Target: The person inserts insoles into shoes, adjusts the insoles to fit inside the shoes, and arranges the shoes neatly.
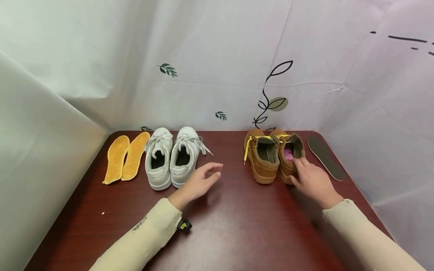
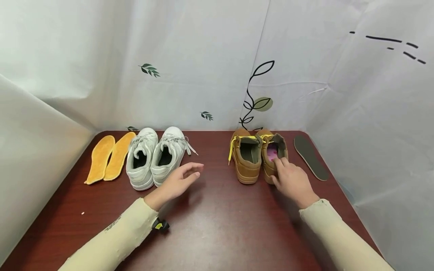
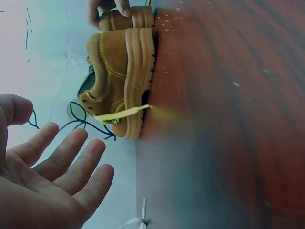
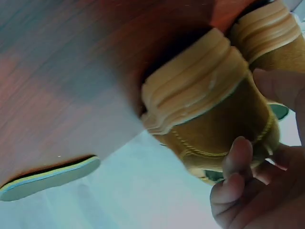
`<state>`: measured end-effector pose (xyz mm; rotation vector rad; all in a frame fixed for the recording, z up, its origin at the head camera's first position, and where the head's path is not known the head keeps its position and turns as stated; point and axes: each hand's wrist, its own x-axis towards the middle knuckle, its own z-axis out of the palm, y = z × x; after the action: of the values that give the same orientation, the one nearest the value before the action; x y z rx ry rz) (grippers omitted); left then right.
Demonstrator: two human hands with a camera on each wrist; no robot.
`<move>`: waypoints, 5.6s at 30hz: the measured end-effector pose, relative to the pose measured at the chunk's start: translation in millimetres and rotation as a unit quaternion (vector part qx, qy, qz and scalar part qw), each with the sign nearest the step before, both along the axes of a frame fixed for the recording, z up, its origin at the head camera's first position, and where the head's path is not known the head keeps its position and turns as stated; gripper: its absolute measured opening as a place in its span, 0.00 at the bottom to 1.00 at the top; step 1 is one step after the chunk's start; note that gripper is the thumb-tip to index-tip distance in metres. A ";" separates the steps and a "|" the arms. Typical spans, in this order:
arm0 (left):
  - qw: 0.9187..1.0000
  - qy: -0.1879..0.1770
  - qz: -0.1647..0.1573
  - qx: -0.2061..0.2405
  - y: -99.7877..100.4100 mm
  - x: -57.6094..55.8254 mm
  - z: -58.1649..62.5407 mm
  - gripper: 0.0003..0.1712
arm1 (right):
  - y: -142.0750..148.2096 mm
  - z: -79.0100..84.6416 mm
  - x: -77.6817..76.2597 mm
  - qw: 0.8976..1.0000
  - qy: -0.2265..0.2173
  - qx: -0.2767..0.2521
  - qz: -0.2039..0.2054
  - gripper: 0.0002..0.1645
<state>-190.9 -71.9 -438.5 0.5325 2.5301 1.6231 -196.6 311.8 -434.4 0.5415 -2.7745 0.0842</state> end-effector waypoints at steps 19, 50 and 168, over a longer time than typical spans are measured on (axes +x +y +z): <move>1.000 0.018 -0.009 -0.010 -12.4 3.6 -16.2 0.19 | 3.0 6.8 -11.6 0.992 -0.121 -0.035 -0.030 0.20; 0.998 -0.054 -0.040 -0.015 -19.1 6.7 -18.0 0.19 | 2.7 -2.5 5.3 0.989 -0.061 -0.108 -0.075 0.17; 0.991 -0.103 0.083 -0.031 -5.5 -6.5 -25.7 0.43 | -169.0 -19.1 42.3 0.958 -0.001 -0.102 0.266 0.20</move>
<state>-197.4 -77.4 -464.2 0.1407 2.5164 1.5521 -154.3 142.8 -453.4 1.2097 -2.5018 0.4836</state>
